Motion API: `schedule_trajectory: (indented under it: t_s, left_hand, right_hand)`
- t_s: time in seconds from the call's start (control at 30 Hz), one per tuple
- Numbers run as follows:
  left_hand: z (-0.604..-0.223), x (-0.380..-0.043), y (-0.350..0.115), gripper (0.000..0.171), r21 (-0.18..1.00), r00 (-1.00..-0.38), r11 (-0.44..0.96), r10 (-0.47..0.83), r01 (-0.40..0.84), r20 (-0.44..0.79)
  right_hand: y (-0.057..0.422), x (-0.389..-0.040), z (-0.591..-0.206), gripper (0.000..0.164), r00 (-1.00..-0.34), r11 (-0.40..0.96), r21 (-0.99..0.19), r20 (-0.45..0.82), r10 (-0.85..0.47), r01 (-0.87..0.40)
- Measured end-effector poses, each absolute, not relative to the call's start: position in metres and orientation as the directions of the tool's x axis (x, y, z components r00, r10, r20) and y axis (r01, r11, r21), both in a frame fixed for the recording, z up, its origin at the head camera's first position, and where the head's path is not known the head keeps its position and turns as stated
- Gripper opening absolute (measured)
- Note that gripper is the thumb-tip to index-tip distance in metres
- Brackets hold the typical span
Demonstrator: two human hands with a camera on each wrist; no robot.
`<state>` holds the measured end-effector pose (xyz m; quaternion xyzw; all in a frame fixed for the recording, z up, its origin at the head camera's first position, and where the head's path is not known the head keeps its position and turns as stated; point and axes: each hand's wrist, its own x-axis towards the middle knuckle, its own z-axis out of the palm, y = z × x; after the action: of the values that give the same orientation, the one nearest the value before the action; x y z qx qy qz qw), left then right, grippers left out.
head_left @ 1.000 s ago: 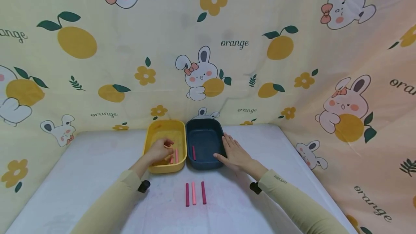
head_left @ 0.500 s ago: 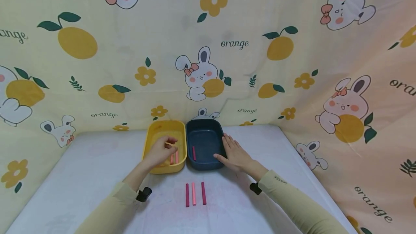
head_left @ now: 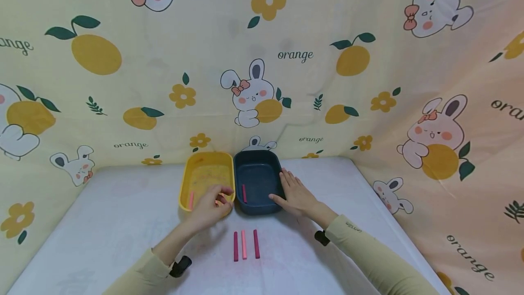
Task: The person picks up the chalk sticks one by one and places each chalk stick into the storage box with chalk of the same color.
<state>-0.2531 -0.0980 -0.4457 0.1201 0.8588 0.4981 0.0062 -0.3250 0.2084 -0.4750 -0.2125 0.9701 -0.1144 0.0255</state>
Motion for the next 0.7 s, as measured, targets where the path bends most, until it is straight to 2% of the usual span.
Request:
schedule_trajectory:
  t_s: [0.4, 0.7]
  left_hand:
    - [-0.46, -0.227, -0.093, 0.035, 0.836, -0.93, 0.502, 0.368, 0.222, 0.025]
    - [-0.473, -0.218, -0.09, 0.035, 0.731, -0.884, 0.616, 0.466, 0.293, -0.038]
  right_hand:
    - [0.209, -0.327, -0.477, 0.103, -0.912, 0.891, -0.219, -0.01, -0.41, -0.398]
    - [0.208, -0.326, -0.476, 0.102, -0.91, 0.886, -0.231, -0.008, -0.414, -0.401]
